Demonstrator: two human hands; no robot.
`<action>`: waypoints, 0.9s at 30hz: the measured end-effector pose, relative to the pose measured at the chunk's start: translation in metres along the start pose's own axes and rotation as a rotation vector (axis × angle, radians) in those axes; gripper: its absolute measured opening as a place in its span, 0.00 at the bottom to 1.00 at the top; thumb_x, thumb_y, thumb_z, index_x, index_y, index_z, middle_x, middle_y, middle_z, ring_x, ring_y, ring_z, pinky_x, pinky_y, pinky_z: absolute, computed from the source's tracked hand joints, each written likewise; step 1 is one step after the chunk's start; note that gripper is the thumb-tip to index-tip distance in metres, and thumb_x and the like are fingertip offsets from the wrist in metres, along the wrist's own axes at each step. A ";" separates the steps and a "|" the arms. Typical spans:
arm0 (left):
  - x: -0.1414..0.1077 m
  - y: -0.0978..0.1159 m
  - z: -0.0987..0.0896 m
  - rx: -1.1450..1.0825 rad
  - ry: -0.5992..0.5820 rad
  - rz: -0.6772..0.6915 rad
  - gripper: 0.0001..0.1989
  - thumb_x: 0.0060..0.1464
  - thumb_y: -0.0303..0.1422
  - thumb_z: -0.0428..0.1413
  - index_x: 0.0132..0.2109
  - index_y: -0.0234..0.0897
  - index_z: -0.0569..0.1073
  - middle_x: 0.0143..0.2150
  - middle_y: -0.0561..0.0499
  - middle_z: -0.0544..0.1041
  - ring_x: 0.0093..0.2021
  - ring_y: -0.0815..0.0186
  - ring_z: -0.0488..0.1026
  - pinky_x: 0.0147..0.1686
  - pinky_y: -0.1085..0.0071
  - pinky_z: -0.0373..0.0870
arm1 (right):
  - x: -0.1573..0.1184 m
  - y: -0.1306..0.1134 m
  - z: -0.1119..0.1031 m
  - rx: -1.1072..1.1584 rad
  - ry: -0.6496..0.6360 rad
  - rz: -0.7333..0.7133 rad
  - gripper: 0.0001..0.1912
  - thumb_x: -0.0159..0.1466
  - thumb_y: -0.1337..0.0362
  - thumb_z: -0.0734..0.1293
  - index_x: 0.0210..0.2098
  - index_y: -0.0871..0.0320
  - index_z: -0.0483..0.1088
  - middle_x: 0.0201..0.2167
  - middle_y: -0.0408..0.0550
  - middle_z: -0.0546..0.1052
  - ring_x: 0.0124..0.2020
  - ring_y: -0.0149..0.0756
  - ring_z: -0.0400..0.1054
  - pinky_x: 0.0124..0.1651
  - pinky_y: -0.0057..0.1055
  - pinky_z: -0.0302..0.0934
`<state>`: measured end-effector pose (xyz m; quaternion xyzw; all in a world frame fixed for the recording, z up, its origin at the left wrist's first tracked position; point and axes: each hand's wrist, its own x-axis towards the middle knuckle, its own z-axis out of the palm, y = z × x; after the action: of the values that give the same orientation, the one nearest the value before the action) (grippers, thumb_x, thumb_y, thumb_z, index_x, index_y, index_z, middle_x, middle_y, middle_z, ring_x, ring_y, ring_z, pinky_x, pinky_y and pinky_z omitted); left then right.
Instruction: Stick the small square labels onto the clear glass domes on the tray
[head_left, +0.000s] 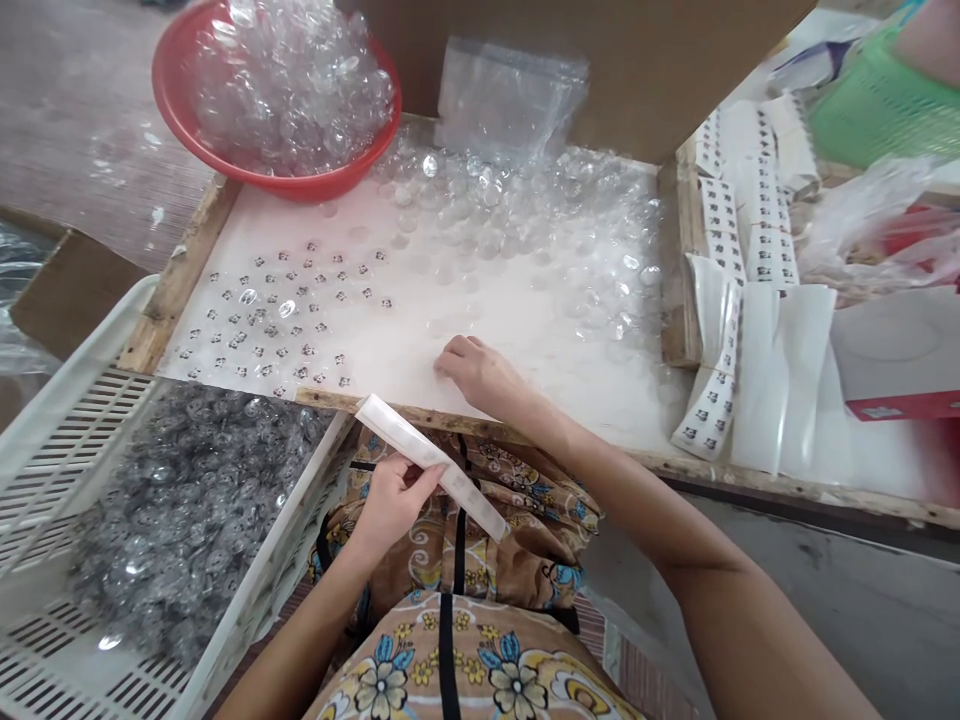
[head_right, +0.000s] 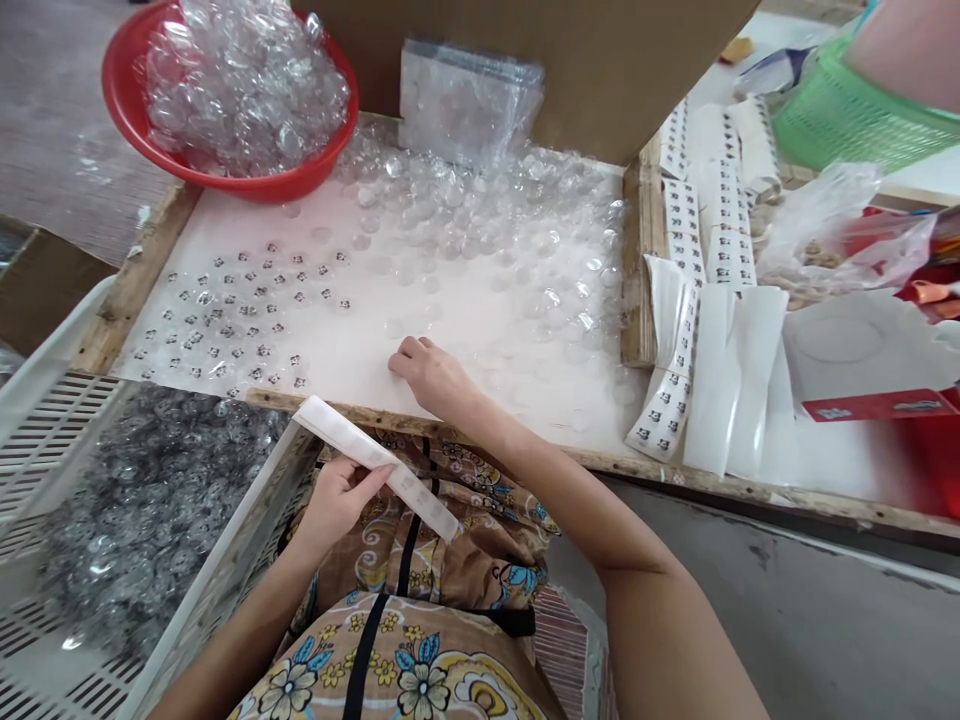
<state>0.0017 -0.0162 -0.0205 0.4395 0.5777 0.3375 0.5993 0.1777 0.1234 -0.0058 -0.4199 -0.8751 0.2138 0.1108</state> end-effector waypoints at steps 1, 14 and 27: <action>0.000 0.000 0.000 0.003 -0.002 0.000 0.11 0.52 0.39 0.61 0.33 0.33 0.80 0.29 0.47 0.82 0.30 0.59 0.78 0.31 0.67 0.76 | -0.002 0.001 0.001 0.027 0.015 0.025 0.14 0.67 0.75 0.58 0.40 0.59 0.74 0.42 0.57 0.75 0.44 0.43 0.68 0.46 0.37 0.64; 0.000 0.000 -0.002 0.023 -0.030 -0.010 0.12 0.54 0.39 0.60 0.33 0.32 0.80 0.29 0.46 0.81 0.30 0.59 0.78 0.31 0.68 0.74 | 0.007 0.024 -0.016 0.041 0.204 0.210 0.13 0.65 0.71 0.62 0.49 0.58 0.72 0.49 0.58 0.74 0.48 0.47 0.68 0.46 0.40 0.64; 0.003 -0.003 -0.005 0.017 -0.003 -0.019 0.12 0.52 0.39 0.61 0.32 0.33 0.79 0.28 0.46 0.81 0.29 0.60 0.77 0.30 0.68 0.74 | -0.002 0.035 -0.020 -0.001 0.205 0.210 0.10 0.66 0.69 0.62 0.44 0.57 0.74 0.44 0.57 0.76 0.46 0.49 0.66 0.47 0.43 0.62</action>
<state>-0.0032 -0.0138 -0.0245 0.4395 0.5840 0.3262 0.5995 0.2103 0.1463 -0.0044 -0.5287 -0.8106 0.1797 0.1764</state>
